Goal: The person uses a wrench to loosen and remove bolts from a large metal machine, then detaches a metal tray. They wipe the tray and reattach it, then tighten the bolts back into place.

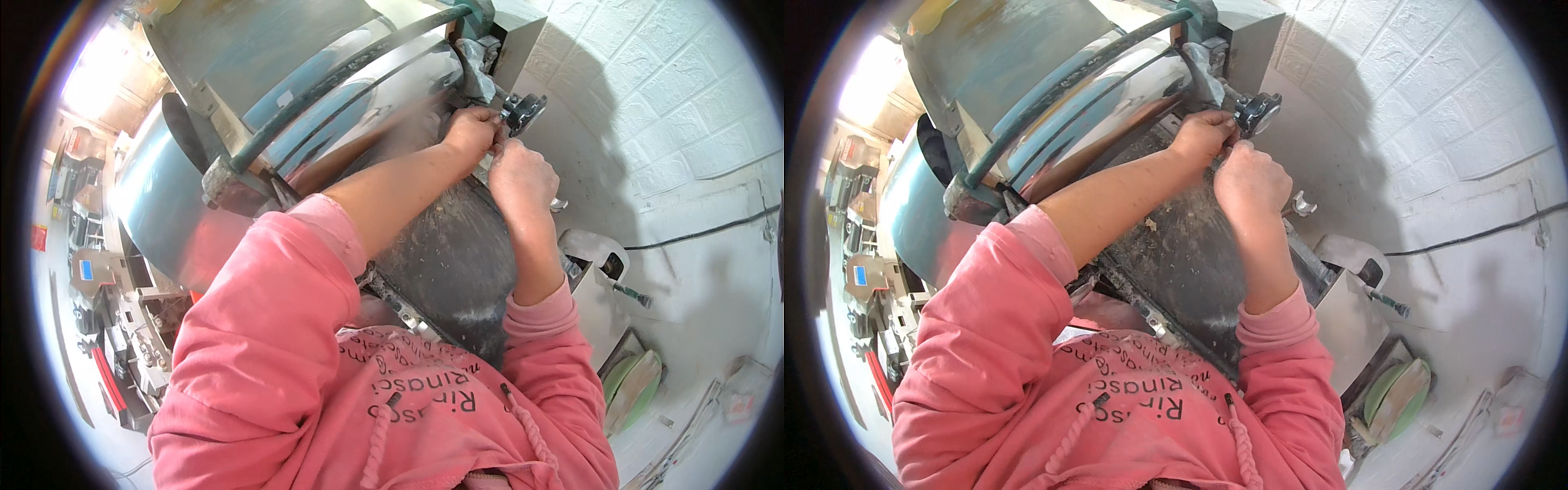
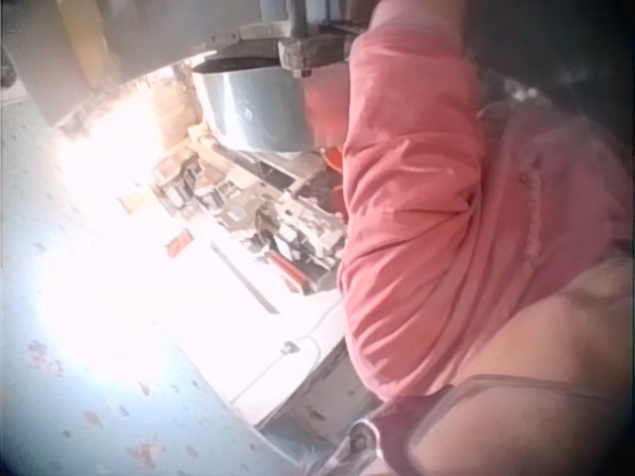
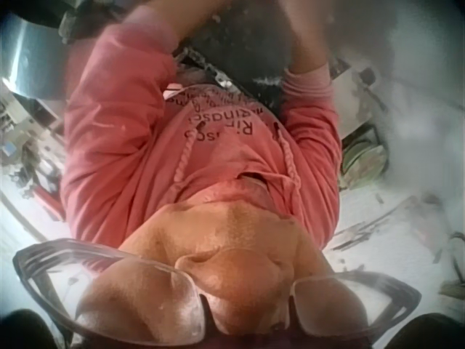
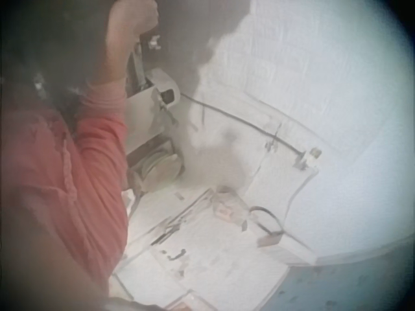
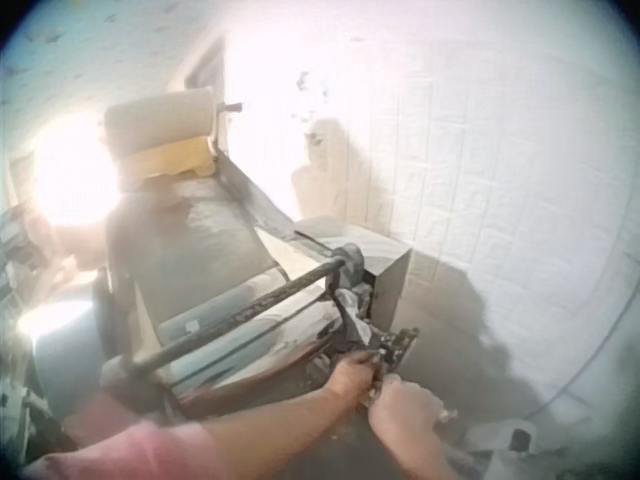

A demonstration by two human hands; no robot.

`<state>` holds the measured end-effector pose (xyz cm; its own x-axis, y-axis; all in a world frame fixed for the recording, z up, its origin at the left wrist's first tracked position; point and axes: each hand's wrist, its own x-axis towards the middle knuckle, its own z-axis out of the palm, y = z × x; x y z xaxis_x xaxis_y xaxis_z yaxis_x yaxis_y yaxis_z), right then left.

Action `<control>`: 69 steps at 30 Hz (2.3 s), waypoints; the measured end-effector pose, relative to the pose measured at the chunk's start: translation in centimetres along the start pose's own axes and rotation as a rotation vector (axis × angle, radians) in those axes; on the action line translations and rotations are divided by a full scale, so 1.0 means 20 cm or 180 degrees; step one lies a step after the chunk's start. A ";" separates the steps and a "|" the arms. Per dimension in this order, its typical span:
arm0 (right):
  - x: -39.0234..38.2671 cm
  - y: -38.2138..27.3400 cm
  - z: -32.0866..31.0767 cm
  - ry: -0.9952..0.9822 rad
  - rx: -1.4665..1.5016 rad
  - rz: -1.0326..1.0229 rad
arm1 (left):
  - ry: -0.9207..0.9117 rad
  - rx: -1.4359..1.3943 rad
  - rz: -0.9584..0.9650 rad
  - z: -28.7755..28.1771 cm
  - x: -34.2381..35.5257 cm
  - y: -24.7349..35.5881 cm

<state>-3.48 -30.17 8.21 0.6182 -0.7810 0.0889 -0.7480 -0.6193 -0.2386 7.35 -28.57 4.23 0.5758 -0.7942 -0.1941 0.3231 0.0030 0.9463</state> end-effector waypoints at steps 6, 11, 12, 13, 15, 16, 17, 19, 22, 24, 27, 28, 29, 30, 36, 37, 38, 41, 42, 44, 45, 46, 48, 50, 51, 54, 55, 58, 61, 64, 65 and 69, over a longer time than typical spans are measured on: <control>-0.01 0.04 0.00 0.0064 0.0311 -0.0031 | -0.0543 0.0104 -0.0461 -0.06 0.07 -0.07; -0.02 0.00 -0.03 -0.0056 0.0373 -0.0145 | -0.1333 0.1571 0.1681 -0.17 0.23 -0.19; -0.02 -0.01 -0.04 -0.0123 0.0372 -0.0018 | -0.1310 0.1303 0.1394 -0.18 0.25 -0.20; -0.02 -0.02 -0.05 -0.0135 0.0410 0.0008 | -0.1263 0.1026 0.1115 -0.19 0.26 -0.20; -0.03 -0.03 -0.06 -0.0144 0.0340 -0.0026 | -0.0955 0.0064 -0.0153 -0.18 0.25 -0.18; -0.03 -0.03 -0.07 -0.0157 0.0262 -0.0081 | -0.0826 0.0046 -0.0304 -0.16 0.23 -0.16; -0.03 -0.03 -0.07 -0.0169 0.0161 -0.0119 | -0.0819 -0.0056 -0.0381 -0.14 0.20 -0.14; -0.03 -0.02 -0.07 -0.0156 -0.0004 -0.0201 | -0.0811 -0.0084 -0.0360 -0.11 0.14 -0.09; -0.04 -0.02 -0.05 0.0028 -0.0155 -0.0301 | -0.0668 -0.0210 -0.0477 -0.07 0.06 -0.03; -0.04 -0.02 -0.04 0.0075 -0.0300 -0.0327 | -0.0383 0.0271 -0.0559 -0.05 0.03 0.00; -0.04 -0.03 -0.02 0.0210 -0.0376 -0.0321 | -0.0424 0.0400 -0.0623 -0.04 0.02 0.02; -0.04 -0.03 -0.01 0.0224 -0.0405 -0.0363 | -0.0348 0.0327 -0.0604 -0.04 0.02 0.03; -0.03 -0.03 0.00 0.0213 -0.0441 -0.0365 | -0.0283 0.0259 -0.0587 -0.04 0.02 0.03; -0.03 -0.03 0.00 0.0281 -0.0456 -0.0390 | -0.0261 0.0162 -0.0613 -0.03 0.02 0.03; -0.02 -0.04 0.00 0.0316 -0.0638 -0.0560 | -0.0300 0.0234 -0.0608 -0.01 -0.01 0.05; -0.03 -0.04 -0.01 0.0350 -0.0678 -0.0572 | -0.0277 0.0263 -0.0554 -0.01 -0.01 0.05; -0.03 -0.04 -0.01 0.0356 -0.0728 -0.0564 | -0.0253 0.0294 -0.0501 -0.01 -0.01 0.05; -0.03 -0.06 0.00 0.0523 -0.0584 -0.0433 | -0.0241 0.0323 -0.0471 -0.02 -0.01 0.04; -0.04 -0.06 0.01 0.0780 -0.0442 -0.0424 | -0.0250 0.0283 -0.0459 -0.02 0.00 0.04; -0.06 -0.06 0.04 0.0798 0.0356 0.0066 | -0.0296 0.0096 -0.0396 -0.02 0.00 0.03; -0.06 -0.06 0.05 0.0927 0.0759 0.0244 | -0.0317 -0.0024 -0.0348 -0.01 0.00 0.03; -0.06 -0.05 0.06 0.0791 0.1246 0.0502 | -0.0262 -0.0014 -0.0338 -0.01 0.00 0.02; -0.07 -0.04 0.07 0.0556 0.2202 0.0954 | -0.0183 0.0005 -0.0353 0.00 0.00 0.01; -0.07 -0.02 0.06 -0.0077 0.1991 0.1083 | -0.0170 -0.0012 -0.0338 0.00 0.00 0.01; -0.07 -0.02 0.05 -0.0114 0.1825 0.0968 | -0.0187 0.0026 -0.0327 0.00 0.01 0.00; -0.08 -0.05 0.04 0.0047 0.1352 0.0849 | -0.0265 0.0001 -0.0284 0.00 0.03 -0.01; -0.08 -0.08 0.04 0.0135 0.1218 0.0753 | -0.0283 -0.0027 -0.0255 0.00 0.04 -0.01; -0.09 -0.13 0.04 0.0138 0.0981 0.0920 | -0.0145 -0.0434 -0.0392 0.01 0.07 -0.03; -0.10 -0.15 0.03 0.0101 0.0893 0.0976 | -0.0190 -0.0292 -0.0395 0.01 0.09 -0.04; -0.10 -0.15 0.02 0.0132 0.0838 0.1030 | -0.0243 -0.0118 -0.0355 0.00 0.09 -0.04; -0.10 -0.15 0.02 0.0133 0.0835 0.1012 | -0.0230 -0.0102 -0.0345 0.00 0.09 -0.03; -0.11 -0.15 0.01 0.0184 0.0845 0.0972 | -0.0212 0.0026 -0.0297 0.00 0.07 -0.01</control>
<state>-2.51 -26.63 8.55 0.3570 -0.9337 0.0276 -0.8021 -0.3216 -0.5031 8.06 -29.61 3.86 0.4924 -0.8294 -0.2640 0.3666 -0.0775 0.9272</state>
